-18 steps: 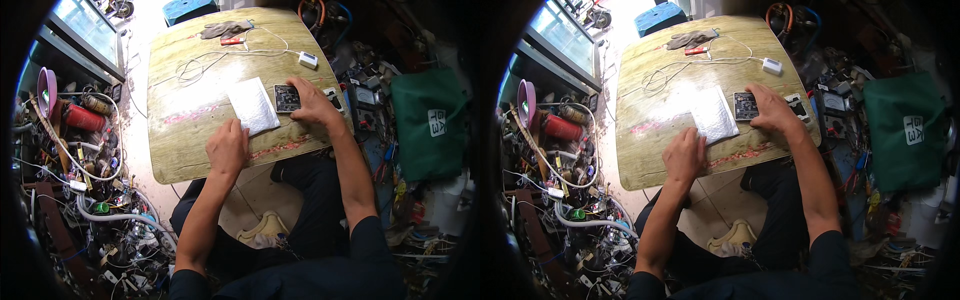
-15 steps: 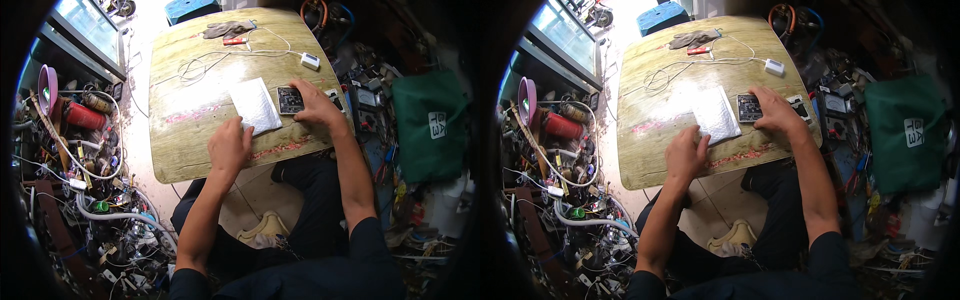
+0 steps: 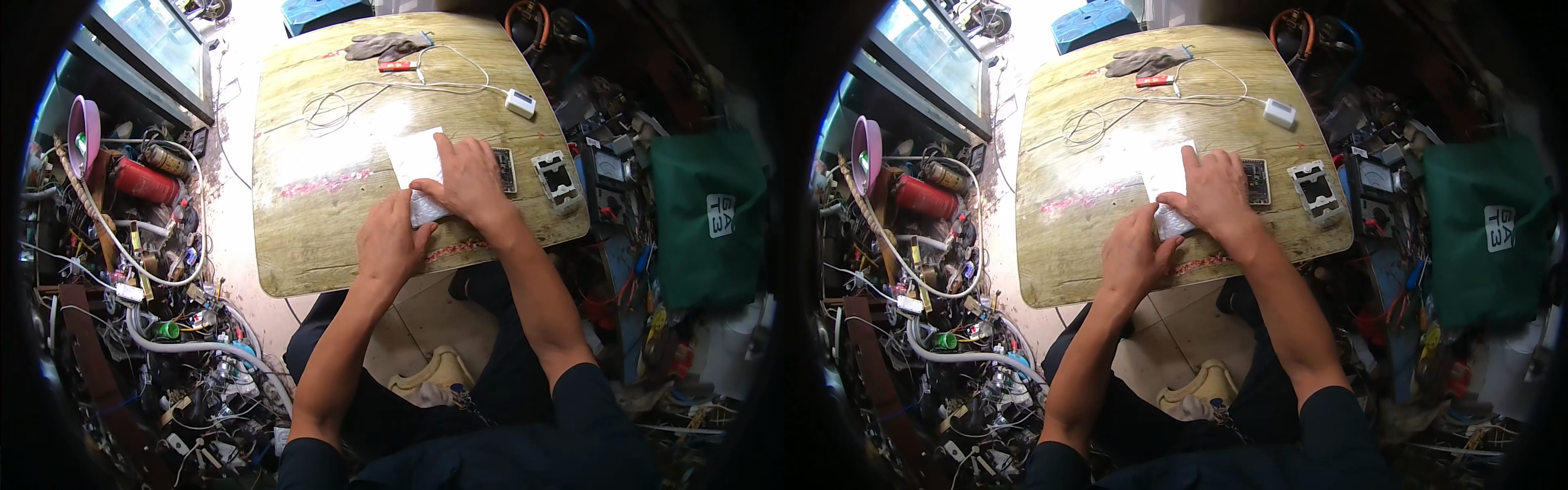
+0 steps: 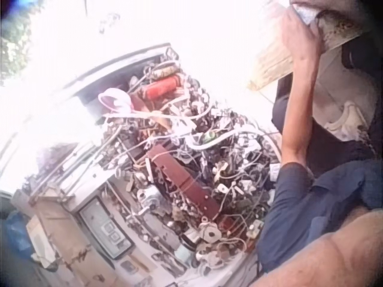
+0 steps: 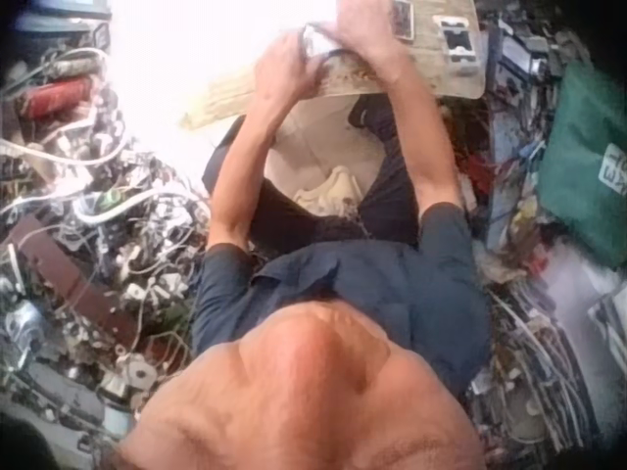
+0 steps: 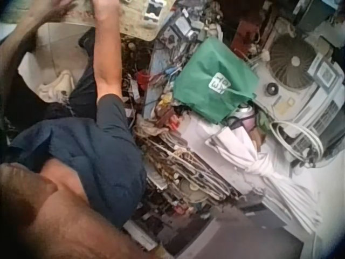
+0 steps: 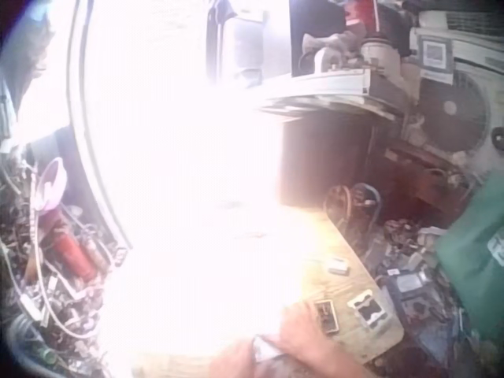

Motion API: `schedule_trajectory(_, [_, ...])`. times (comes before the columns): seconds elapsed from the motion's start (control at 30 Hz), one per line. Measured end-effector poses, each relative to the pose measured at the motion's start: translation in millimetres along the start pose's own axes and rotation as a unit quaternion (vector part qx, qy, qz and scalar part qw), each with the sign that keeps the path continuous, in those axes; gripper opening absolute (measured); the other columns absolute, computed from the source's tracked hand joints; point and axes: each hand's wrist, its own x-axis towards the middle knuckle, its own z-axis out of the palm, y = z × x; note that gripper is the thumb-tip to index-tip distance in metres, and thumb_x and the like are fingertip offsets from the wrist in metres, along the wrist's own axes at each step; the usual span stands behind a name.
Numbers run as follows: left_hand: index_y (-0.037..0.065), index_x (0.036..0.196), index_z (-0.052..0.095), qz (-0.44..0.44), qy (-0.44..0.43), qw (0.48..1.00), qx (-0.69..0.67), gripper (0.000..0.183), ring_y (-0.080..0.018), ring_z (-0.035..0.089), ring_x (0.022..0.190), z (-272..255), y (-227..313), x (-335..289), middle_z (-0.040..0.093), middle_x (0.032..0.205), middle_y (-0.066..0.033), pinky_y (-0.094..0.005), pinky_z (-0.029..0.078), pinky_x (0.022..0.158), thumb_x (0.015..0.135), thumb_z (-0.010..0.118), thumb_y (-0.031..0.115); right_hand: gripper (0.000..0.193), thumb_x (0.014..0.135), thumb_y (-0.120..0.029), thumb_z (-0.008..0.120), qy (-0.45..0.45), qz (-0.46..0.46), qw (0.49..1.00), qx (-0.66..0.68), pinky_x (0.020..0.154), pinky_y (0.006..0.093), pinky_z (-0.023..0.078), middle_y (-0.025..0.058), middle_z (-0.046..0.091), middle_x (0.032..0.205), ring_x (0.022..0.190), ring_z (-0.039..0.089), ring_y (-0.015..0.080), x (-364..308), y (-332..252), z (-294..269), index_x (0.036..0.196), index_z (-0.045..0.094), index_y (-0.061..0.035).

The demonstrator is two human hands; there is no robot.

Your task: The person opens a package containing small electronic components, then uses multimeter probes to test a circuit board and a disassembled mobile phone. The person handles the phone casing and internal board, turning them over to inspect different sides.

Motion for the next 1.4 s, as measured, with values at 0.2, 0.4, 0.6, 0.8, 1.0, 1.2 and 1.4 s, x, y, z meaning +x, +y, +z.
schedule_trajectory(0.2, [0.000, 0.144, 0.051, 0.005, 0.043, 0.999, 0.015, 0.083, -0.0398, 0.066, 0.111, 6.5, 0.7, -1.1, 0.068, 0.124, -0.0216, -0.0472, 0.054, 0.093, 0.078, 0.090, 0.031, 0.083, 0.085, -0.029, 0.082, -0.012, 0.086, 0.948, 0.305, 0.096, 0.0495, 0.053, 0.0315, 0.069, 0.120, 0.111, 0.067, 0.0501, 0.6, -7.8, -7.1, 0.151, 0.041, -0.0012])
schedule_trajectory(0.4, [-0.005, 0.150, 0.045, -0.031, 0.050, 0.972, -0.229, 0.075, -0.0342, 0.073, 0.106, 0.2, -3.9, -3.8, 0.066, 0.133, -0.0220, -0.0440, 0.059, 0.082, 0.090, 0.081, 0.022, 0.062, 0.104, -0.025, 0.070, -0.042, 0.144, 0.793, 0.590, 0.081, 0.0386, 0.061, 0.0227, 0.074, 0.118, 0.102, 0.074, 0.0251, -17.9, -57.0, -36.7, 0.155, 0.042, -0.0036])
schedule_trajectory(0.6, [-0.002, 0.149, 0.046, -0.174, 0.010, 0.687, -0.706, 0.044, -0.0303, 0.074, 0.109, -24.6, -6.3, -1.7, 0.064, 0.137, -0.0172, -0.0355, 0.067, 0.075, 0.111, 0.052, 0.019, 0.040, 0.088, -0.015, 0.082, 0.166, -0.012, 0.930, 0.326, 0.091, 0.0418, 0.059, 0.0215, 0.071, 0.121, 0.109, 0.072, 0.0336, -16.0, -35.8, -35.6, 0.122, 0.069, 0.0028])
schedule_trajectory(0.8, [-0.002, 0.148, 0.047, -0.171, -0.025, 0.665, -0.726, 0.044, -0.0306, 0.074, 0.109, -27.4, -16.2, -4.6, 0.065, 0.135, -0.0178, -0.0347, 0.066, 0.072, 0.111, 0.050, 0.022, 0.052, 0.081, -0.017, 0.085, 0.151, -0.048, 0.943, 0.292, 0.108, 0.0443, 0.050, 0.0254, 0.064, 0.135, 0.124, 0.063, 0.0414, -11.3, -31.4, -25.6, 0.126, 0.068, 0.0027])
schedule_trajectory(1.0, [0.002, 0.150, 0.045, -0.184, 0.020, 0.713, -0.676, 0.060, -0.0313, 0.074, 0.108, -34.8, -23.0, -8.0, 0.066, 0.133, -0.0166, -0.0376, 0.065, 0.073, 0.112, 0.046, 0.049, 0.049, 0.082, -0.019, 0.087, 0.210, -0.052, 0.956, 0.200, 0.099, 0.0428, 0.055, 0.0212, 0.067, 0.125, 0.119, 0.067, 0.0384, -11.5, -49.4, -31.0, 0.124, 0.069, -0.0015])
schedule_trajectory(1.2, [0.001, 0.148, 0.046, -0.209, 0.067, 0.725, -0.653, 0.081, -0.0250, 0.067, 0.117, -24.0, -29.0, -7.4, 0.066, 0.132, -0.0122, -0.0405, 0.057, 0.098, 0.106, 0.036, 0.070, 0.037, 0.080, -0.017, 0.090, 0.048, -0.042, 0.900, 0.432, 0.069, 0.0343, 0.057, 0.0126, 0.069, 0.101, 0.075, 0.069, 0.0220, -30.7, -81.6, -21.6, 0.106, 0.070, -0.0011])
schedule_trajectory(1.4, [0.000, 0.149, 0.045, -0.201, 0.028, 0.745, -0.635, 0.086, -0.0230, 0.064, 0.123, -29.5, -24.1, -12.4, 0.062, 0.137, -0.0132, -0.0375, 0.051, 0.107, 0.106, 0.031, 0.073, 0.039, 0.075, -0.013, 0.093, 0.014, 0.005, 0.871, 0.490, 0.061, 0.0271, 0.050, 0.0070, 0.067, 0.093, 0.067, 0.058, 0.0112, -29.8, -77.2, -12.3, 0.100, 0.066, -0.0009])
